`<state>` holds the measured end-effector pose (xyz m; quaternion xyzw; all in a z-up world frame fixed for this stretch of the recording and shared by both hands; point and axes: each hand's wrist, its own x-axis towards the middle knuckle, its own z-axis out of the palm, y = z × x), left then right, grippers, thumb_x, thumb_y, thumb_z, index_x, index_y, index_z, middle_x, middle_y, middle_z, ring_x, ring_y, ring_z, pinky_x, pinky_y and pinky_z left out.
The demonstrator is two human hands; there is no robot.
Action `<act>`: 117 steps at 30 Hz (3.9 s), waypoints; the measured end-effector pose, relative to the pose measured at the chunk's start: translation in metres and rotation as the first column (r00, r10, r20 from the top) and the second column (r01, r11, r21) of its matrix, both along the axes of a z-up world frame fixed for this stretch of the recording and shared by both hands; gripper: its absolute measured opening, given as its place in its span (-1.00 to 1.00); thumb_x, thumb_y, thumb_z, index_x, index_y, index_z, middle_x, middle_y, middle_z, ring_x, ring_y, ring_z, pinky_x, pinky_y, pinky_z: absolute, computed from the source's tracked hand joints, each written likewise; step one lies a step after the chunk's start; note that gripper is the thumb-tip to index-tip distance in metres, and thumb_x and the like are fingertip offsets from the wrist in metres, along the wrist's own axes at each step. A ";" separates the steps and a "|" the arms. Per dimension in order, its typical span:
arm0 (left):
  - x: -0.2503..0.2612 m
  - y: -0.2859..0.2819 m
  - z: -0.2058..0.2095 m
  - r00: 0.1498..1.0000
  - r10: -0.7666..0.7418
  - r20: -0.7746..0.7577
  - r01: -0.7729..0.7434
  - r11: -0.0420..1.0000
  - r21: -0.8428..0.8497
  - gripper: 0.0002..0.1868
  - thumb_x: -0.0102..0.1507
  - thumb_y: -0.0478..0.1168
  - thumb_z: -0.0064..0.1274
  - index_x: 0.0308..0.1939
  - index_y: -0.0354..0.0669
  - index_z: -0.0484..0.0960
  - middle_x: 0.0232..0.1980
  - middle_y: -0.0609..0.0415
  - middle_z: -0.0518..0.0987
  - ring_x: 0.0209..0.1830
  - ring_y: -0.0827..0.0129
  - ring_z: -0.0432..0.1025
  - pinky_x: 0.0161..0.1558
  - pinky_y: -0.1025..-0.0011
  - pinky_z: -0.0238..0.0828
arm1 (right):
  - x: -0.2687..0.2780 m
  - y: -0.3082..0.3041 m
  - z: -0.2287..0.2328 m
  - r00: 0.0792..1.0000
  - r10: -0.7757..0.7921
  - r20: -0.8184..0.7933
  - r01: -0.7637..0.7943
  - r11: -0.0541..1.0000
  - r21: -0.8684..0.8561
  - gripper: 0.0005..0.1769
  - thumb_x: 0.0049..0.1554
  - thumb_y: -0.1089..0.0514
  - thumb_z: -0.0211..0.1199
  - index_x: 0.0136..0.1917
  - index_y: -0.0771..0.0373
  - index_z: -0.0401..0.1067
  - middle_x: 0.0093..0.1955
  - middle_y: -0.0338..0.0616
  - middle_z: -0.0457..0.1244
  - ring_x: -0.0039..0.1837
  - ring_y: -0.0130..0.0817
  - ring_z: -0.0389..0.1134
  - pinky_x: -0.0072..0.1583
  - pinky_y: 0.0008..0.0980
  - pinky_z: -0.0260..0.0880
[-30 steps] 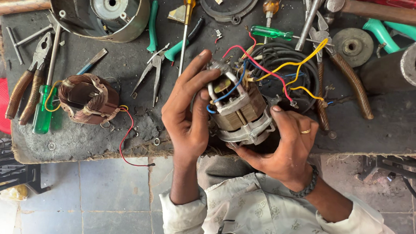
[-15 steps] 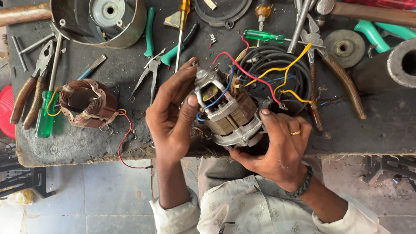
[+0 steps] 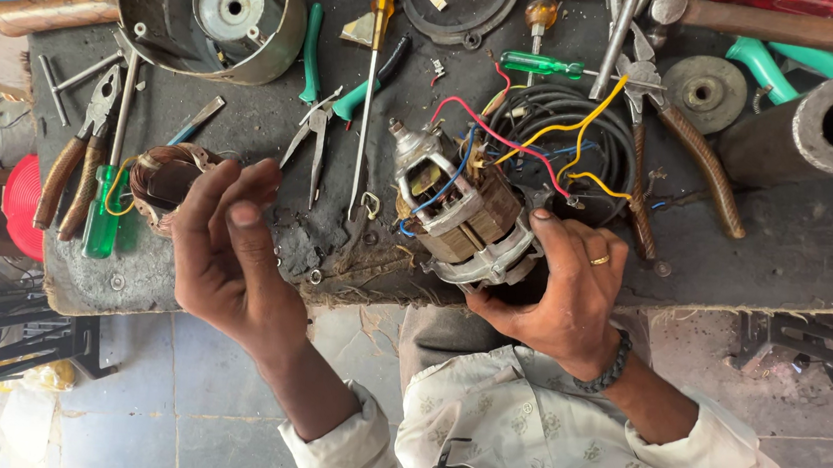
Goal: The person disassembles a small electric motor, removes a screw with a screwdriver, and separates the housing from the rotor. They then reassemble the motor, aligning the components and securing them back together.
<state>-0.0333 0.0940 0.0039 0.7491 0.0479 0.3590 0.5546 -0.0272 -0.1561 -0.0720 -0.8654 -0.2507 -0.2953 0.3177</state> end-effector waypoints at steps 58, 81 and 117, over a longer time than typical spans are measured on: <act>0.033 -0.060 -0.056 0.962 -0.244 -0.120 0.190 0.919 -0.345 -0.10 0.28 0.20 0.29 0.47 -0.32 0.32 0.25 -0.04 0.46 0.24 0.32 0.41 0.38 0.35 0.30 | 0.002 -0.071 0.044 0.852 -0.382 -0.357 0.434 0.898 0.076 -0.81 0.31 0.41 0.30 0.20 0.34 0.51 0.09 -0.03 0.35 -0.26 -0.46 0.22 -0.19 -0.50 0.21; 0.015 -0.100 -0.025 0.958 -0.199 -0.206 0.220 0.972 0.084 -0.22 0.17 -0.17 0.53 0.37 -0.18 0.44 0.41 -0.08 0.42 0.44 0.24 0.29 0.53 0.35 0.22 | 0.009 -0.077 0.037 0.903 -0.111 -0.414 0.310 0.836 0.453 -0.76 0.49 0.40 0.28 0.16 0.46 0.19 0.04 0.04 0.39 -0.06 -0.45 0.43 -0.04 -0.54 0.48; 0.009 -0.106 -0.013 0.873 -0.485 -0.048 0.479 0.873 -0.098 -0.06 0.33 -0.38 0.34 0.58 -0.19 -0.02 0.69 -0.28 0.02 0.66 0.06 0.04 0.62 0.28 0.08 | 0.015 0.005 0.122 0.974 -0.020 -0.227 0.046 0.993 0.111 -0.83 0.27 0.42 0.33 0.14 0.34 0.53 0.10 -0.01 0.27 0.03 -0.25 0.39 -0.04 -0.39 0.41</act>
